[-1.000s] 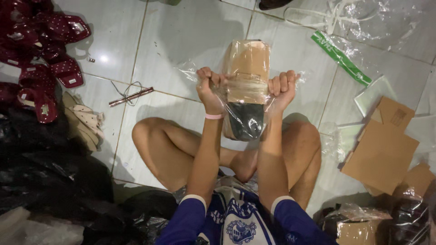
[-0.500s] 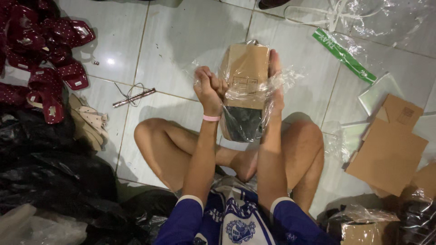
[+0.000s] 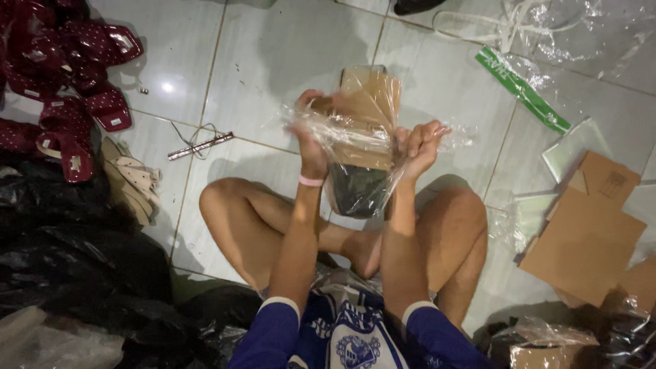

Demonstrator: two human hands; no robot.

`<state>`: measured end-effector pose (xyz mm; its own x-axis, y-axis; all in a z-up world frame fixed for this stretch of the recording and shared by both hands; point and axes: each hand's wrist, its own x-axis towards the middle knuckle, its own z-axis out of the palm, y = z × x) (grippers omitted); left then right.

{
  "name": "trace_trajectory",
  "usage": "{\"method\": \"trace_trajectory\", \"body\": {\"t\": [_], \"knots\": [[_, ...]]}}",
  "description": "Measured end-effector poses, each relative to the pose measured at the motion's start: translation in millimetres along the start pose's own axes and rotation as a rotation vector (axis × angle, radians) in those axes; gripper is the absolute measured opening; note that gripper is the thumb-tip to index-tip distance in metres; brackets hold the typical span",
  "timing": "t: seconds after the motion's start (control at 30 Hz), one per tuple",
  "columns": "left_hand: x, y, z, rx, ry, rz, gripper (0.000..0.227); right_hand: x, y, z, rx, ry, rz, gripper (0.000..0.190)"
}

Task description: The person sits on the floor and packs black high-heeled shoes into clear plastic bags. They place a cardboard insert into each bag with the shoes, then seal the bags by folding the top. The person handles multiple pairs of shoes one at a time.

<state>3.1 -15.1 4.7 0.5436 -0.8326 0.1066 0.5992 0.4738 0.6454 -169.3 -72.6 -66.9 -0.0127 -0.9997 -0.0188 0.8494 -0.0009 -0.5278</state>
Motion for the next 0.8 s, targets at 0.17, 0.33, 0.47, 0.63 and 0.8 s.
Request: {"method": "trace_trajectory", "body": {"t": [0.17,0.33,0.47,0.63,0.8], "knots": [[-12,11,-5,0.947,-0.409,0.253,0.046,-11,2,16,-0.145,0.048,-0.073,0.045],[-17,-22,-18,0.289,0.017,-0.045,0.026,-7,-4,13,-0.113,0.010,-0.063,0.043],[-24,-35,-29,-0.039,0.142,-0.106,0.019,-2,-9,5,-0.006,-0.069,0.074,0.037],[-20,-25,-19,-0.021,0.156,-0.066,0.036,6,-8,4,0.178,0.023,0.111,0.037],[-14,-21,-3,-0.038,0.251,0.085,0.052,11,-8,4,0.184,-0.009,0.132,0.036]]}}
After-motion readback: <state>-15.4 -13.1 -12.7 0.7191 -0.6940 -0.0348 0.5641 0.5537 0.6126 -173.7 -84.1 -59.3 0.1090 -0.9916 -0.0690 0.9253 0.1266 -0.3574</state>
